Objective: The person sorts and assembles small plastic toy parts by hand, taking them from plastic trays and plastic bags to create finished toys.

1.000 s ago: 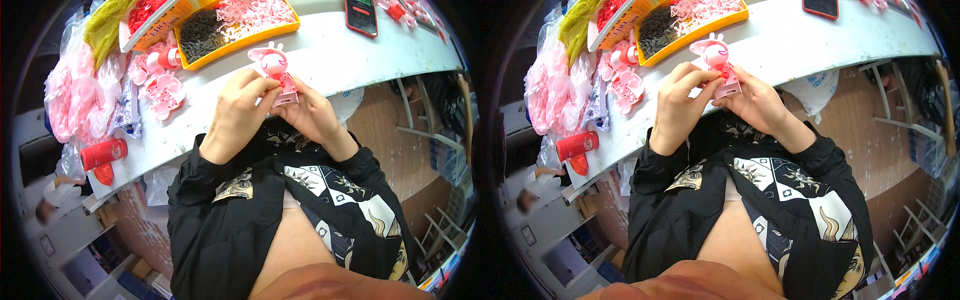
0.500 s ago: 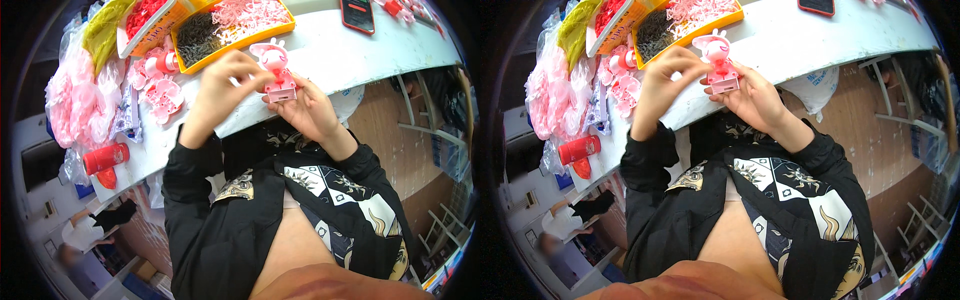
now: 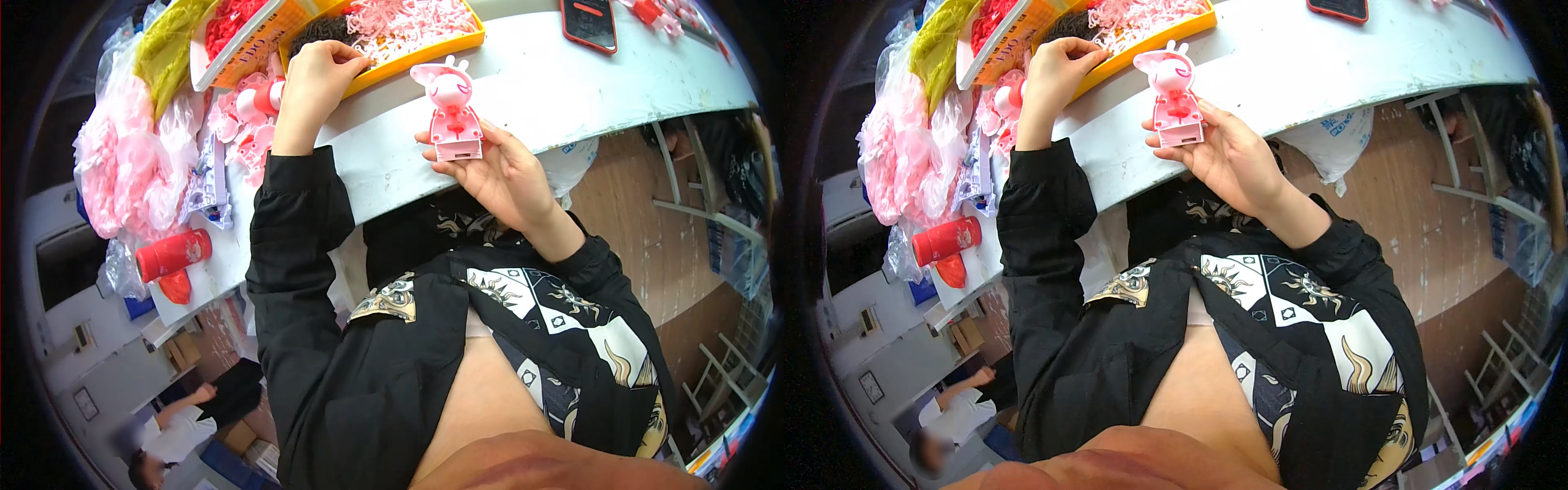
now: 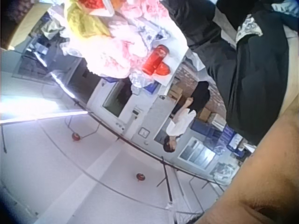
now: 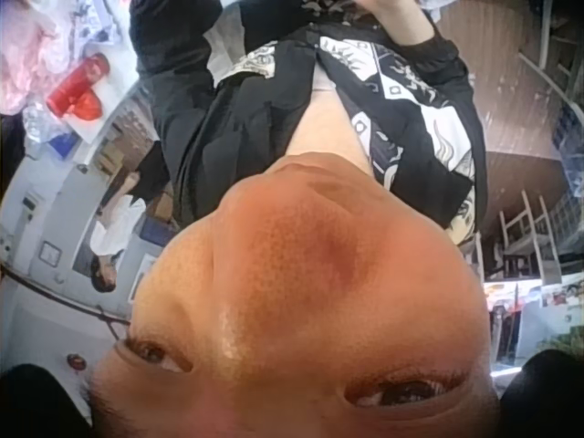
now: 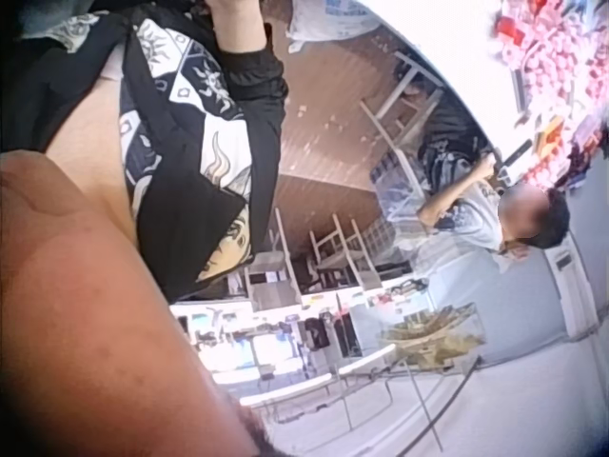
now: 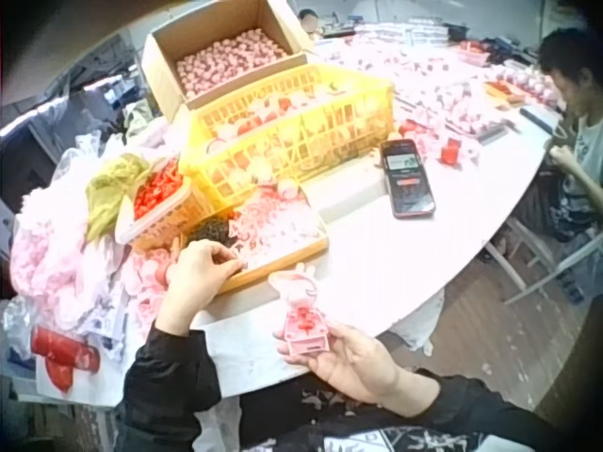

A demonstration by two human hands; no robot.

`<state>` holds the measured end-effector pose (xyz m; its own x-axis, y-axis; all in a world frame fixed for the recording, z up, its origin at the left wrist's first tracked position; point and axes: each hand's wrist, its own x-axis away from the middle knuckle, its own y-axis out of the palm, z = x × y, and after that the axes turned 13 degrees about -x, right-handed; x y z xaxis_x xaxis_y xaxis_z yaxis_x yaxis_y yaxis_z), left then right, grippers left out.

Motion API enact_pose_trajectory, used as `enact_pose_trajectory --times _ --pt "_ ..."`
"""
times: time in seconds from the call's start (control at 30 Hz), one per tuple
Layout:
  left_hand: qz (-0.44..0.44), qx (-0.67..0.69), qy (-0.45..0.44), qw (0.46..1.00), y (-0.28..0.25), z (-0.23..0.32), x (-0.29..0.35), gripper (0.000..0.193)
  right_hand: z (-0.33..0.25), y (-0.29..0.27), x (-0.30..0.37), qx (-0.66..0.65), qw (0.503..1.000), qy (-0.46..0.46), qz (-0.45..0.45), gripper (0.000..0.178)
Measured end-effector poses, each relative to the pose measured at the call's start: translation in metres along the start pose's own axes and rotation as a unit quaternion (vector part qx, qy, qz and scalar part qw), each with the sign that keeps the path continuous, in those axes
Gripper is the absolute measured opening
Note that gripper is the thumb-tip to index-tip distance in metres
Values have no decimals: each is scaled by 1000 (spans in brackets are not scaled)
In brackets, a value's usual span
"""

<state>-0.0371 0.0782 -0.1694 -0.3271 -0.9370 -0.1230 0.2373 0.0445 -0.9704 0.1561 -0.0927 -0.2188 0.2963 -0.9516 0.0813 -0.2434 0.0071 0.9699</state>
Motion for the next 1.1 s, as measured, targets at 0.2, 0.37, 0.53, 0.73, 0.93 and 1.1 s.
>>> enact_pose_trajectory --times 0.2,0.37,0.53,0.73,0.93,1.1 --pt "56 23 5 998 2 1 8 23 2 1 -1 21 1000 -8 1 49" --pt "152 144 58 976 -4 7 19 21 3 0 -2 15 1000 -13 7 49" --pt "90 302 109 943 -20 47 72 13 3 -1 -3 15 1000 -3 6 49" --pt "52 318 155 934 -6 74 93 17 11 -2 -5 -16 999 -31 -5 43" --pt "96 260 205 939 -6 75 86 15 13 -6 -6 -17 999 -33 -40 42" --pt "86 290 169 938 -1 78 87 14 12 -7 -5 -1 997 -26 -72 41"
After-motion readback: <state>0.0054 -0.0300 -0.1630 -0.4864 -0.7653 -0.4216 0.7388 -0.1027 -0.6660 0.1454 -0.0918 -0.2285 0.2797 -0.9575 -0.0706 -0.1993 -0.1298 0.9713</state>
